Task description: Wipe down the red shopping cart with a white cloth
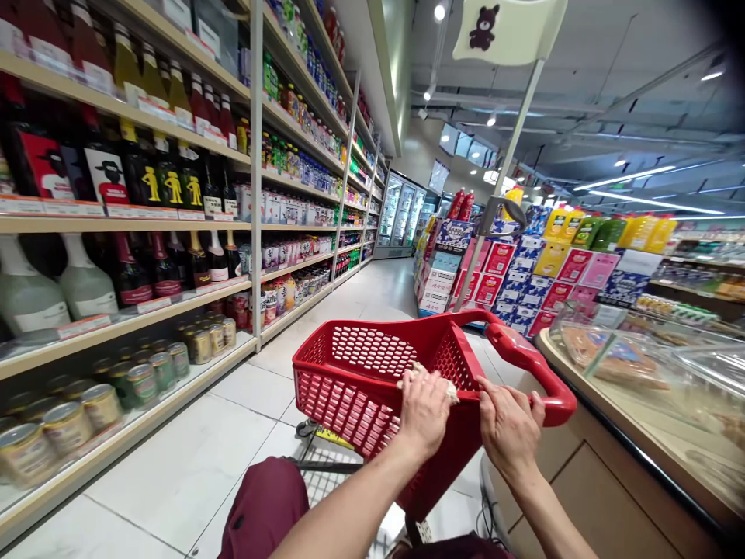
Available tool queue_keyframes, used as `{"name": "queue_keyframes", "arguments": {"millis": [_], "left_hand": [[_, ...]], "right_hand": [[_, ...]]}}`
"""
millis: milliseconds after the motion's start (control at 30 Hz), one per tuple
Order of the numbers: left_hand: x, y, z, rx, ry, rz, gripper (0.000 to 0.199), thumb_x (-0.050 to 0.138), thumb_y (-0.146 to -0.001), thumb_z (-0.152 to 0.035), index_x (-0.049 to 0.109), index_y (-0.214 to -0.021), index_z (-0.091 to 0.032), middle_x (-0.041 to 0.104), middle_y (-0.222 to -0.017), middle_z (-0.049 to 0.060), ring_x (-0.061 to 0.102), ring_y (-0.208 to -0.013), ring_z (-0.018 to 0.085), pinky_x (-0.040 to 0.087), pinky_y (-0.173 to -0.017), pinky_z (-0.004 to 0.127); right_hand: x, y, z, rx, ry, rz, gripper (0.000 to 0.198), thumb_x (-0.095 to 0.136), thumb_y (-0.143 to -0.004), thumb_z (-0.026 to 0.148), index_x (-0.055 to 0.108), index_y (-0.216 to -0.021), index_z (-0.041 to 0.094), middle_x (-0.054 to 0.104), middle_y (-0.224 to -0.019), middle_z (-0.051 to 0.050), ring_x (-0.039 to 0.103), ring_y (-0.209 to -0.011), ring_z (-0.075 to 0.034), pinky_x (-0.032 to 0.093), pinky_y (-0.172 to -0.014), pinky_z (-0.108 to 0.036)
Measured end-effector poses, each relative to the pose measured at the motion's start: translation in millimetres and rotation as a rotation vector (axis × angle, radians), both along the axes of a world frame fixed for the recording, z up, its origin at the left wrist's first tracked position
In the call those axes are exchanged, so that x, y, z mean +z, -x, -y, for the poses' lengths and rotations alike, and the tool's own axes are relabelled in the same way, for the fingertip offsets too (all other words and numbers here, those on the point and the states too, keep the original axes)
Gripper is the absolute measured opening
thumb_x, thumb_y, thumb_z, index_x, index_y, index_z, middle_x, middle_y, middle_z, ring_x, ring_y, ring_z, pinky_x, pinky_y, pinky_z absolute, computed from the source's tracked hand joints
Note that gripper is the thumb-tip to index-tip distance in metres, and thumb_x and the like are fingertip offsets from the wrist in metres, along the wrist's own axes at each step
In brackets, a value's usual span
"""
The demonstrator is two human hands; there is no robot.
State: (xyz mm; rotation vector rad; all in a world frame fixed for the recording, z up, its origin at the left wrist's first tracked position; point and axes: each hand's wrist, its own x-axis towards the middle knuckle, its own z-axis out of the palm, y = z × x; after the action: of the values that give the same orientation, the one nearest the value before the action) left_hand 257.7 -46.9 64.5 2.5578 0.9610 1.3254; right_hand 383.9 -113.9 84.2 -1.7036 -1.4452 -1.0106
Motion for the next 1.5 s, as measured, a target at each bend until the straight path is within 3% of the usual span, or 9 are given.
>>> {"name": "queue_keyframes", "arguments": {"millis": [133, 233, 500, 733, 833, 1000, 1167, 1367, 1500], "left_hand": [[9.5, 2, 2, -0.077, 0.090, 0.069, 0.026, 0.033, -0.089, -0.029, 0.054, -0.103, -0.026, 0.065, -0.099, -0.002, 0.056, -0.093, 0.013, 0.020, -0.104, 0.046], [15.5, 7, -5, -0.001, 0.146, 0.006, 0.024, 0.038, -0.086, -0.036, 0.055, -0.100, -0.026, 0.060, -0.109, 0.001, 0.053, -0.100, 0.016, 0.025, -0.100, 0.049], [1.1, -3, -3, -0.020, -0.049, -0.101, 0.028, 0.036, -0.087, -0.035, 0.049, -0.111, -0.027, 0.059, -0.107, 0.002, 0.049, -0.104, 0.018, 0.023, -0.101, 0.049], [-18.7, 64, -42, 0.114, -0.048, -0.149, 0.030, 0.036, -0.086, -0.024, 0.046, -0.114, -0.031, 0.057, -0.114, 0.000, 0.049, -0.107, 0.018, 0.014, -0.104, 0.054], [-25.1, 60, -44, 0.162, -0.079, -0.142, 0.033, 0.037, -0.086, -0.025, 0.044, -0.118, -0.029, 0.055, -0.119, 0.002, 0.045, -0.113, 0.019, 0.018, -0.103, 0.054], [-28.4, 38, -38, -0.030, -0.179, -0.191, 0.037, 0.036, -0.087, -0.030, 0.037, -0.124, -0.032, 0.051, -0.124, 0.000, 0.042, -0.116, 0.017, 0.015, -0.105, 0.052], [-34.6, 80, -61, 0.182, -0.090, -0.190, 0.036, 0.035, -0.087, -0.022, 0.042, -0.121, -0.029, 0.053, -0.122, 0.003, 0.044, -0.115, 0.020, 0.012, -0.104, 0.054], [-36.9, 85, -71, 0.074, -0.150, -0.231, 0.035, 0.034, -0.088, -0.026, 0.041, -0.122, -0.029, 0.054, -0.122, 0.001, 0.044, -0.116, 0.016, 0.014, -0.105, 0.051], [-39.0, 120, -88, 0.231, -0.095, -0.224, 0.034, 0.032, -0.087, -0.021, 0.047, -0.117, -0.028, 0.056, -0.119, 0.002, 0.046, -0.114, 0.018, 0.014, -0.104, 0.054]], "right_hand": [[-1, -1, 2, -0.004, -0.013, 0.000, 0.037, 0.031, -0.086, 0.034, 0.061, -0.101, 0.018, 0.066, -0.086, -0.005, 0.052, -0.085, -0.021, 0.020, -0.094, -0.044], [-2, -4, 2, 0.023, 0.013, 0.001, 0.037, 0.031, -0.086, 0.033, 0.060, -0.103, 0.019, 0.066, -0.088, -0.004, 0.052, -0.088, -0.020, 0.020, -0.094, -0.044], [-1, -8, -1, -0.011, 0.010, -0.001, 0.038, 0.029, -0.086, 0.035, 0.060, -0.102, 0.018, 0.067, -0.088, -0.005, 0.053, -0.086, -0.021, 0.019, -0.095, -0.045], [3, -9, 6, 0.049, 0.083, 0.020, 0.039, 0.027, -0.087, 0.034, 0.056, -0.106, 0.017, 0.066, -0.095, -0.005, 0.053, -0.089, -0.019, 0.020, -0.096, -0.043], [5, 0, 0, 0.015, 0.077, 0.026, 0.038, 0.029, -0.087, 0.035, 0.058, -0.104, 0.018, 0.067, -0.091, -0.004, 0.054, -0.089, -0.021, 0.018, -0.096, -0.046], [2, 15, -16, 0.065, 0.204, 0.122, 0.033, 0.031, -0.087, 0.030, 0.060, -0.100, 0.019, 0.066, -0.094, -0.004, 0.055, -0.088, -0.018, 0.015, -0.098, -0.045], [-6, 26, -24, 0.009, 0.215, 0.141, 0.030, 0.035, -0.086, 0.030, 0.061, -0.097, 0.020, 0.066, -0.092, -0.004, 0.051, -0.094, -0.021, 0.013, -0.098, -0.048], [-11, 57, -37, 0.053, 0.285, 0.125, 0.031, 0.034, -0.087, 0.028, 0.062, -0.097, 0.018, 0.065, -0.094, -0.005, 0.053, -0.090, -0.019, 0.015, -0.098, -0.045], [-15, 64, -37, 0.082, 0.275, 0.143, 0.033, 0.032, -0.087, 0.028, 0.061, -0.101, 0.017, 0.063, -0.101, -0.006, 0.051, -0.096, -0.020, 0.017, -0.099, -0.042]]}}
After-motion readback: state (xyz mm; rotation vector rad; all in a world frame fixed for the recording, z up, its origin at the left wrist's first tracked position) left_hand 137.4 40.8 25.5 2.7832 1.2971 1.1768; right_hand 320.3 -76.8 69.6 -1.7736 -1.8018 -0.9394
